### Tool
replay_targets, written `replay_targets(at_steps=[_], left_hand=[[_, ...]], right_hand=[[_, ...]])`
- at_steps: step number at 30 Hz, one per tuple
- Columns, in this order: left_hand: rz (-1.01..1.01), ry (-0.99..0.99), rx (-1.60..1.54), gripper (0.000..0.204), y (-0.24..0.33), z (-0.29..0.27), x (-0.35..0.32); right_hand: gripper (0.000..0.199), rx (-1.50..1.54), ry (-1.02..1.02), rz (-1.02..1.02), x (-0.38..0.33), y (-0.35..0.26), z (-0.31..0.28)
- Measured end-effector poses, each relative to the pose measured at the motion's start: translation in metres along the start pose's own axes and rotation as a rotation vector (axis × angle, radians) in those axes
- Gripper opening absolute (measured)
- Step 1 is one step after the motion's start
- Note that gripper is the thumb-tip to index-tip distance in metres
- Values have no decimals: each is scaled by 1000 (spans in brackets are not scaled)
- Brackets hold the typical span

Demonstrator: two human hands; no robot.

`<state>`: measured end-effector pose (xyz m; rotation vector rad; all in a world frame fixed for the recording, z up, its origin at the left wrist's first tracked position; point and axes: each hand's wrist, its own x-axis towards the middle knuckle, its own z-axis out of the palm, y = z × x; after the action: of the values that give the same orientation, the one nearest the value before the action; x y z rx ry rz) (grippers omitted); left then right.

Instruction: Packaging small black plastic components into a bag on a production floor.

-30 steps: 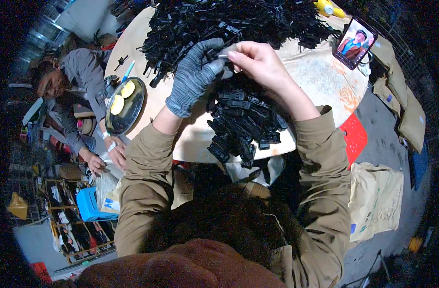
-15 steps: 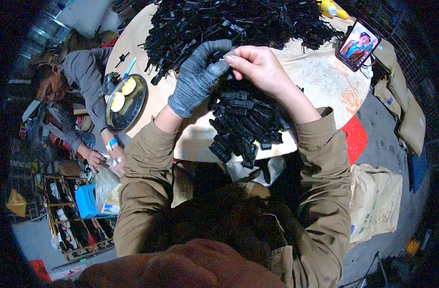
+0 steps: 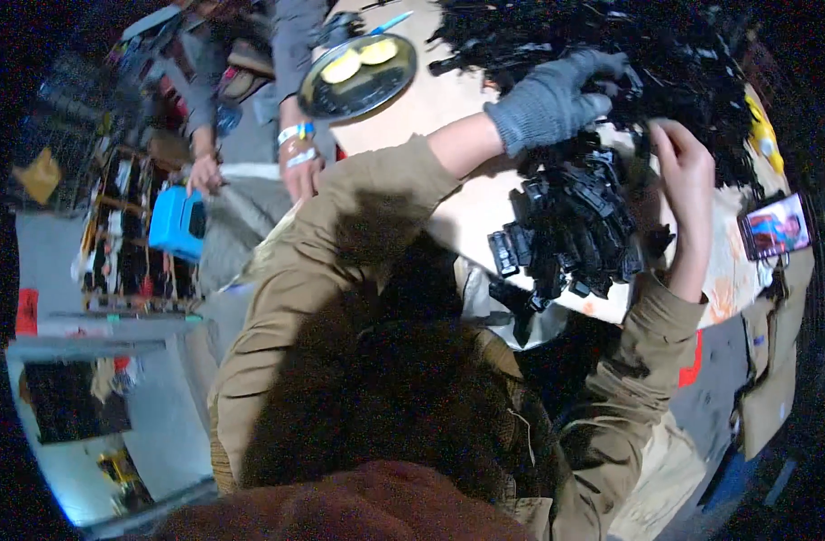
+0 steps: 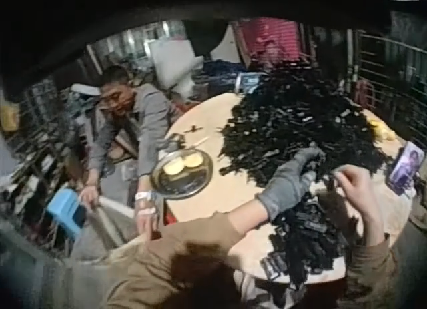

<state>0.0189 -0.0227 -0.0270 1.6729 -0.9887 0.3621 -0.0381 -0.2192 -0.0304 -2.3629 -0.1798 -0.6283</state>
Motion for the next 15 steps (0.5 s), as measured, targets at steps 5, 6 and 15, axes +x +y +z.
replay_targets(at_steps=[5, 6, 15], left_hand=[[-178, -43, -6, 40, 26, -6, -14], [-178, -21, -25, 41, 32, -7, -18], [114, 86, 338, 44, 86, -15, -61]], right_hand=[[19, -149, -90, -27, -1, 10, -2], [20, -141, -122, -34, -1, 13, -2], [23, 518, 43, -53, -41, -65, -17]])
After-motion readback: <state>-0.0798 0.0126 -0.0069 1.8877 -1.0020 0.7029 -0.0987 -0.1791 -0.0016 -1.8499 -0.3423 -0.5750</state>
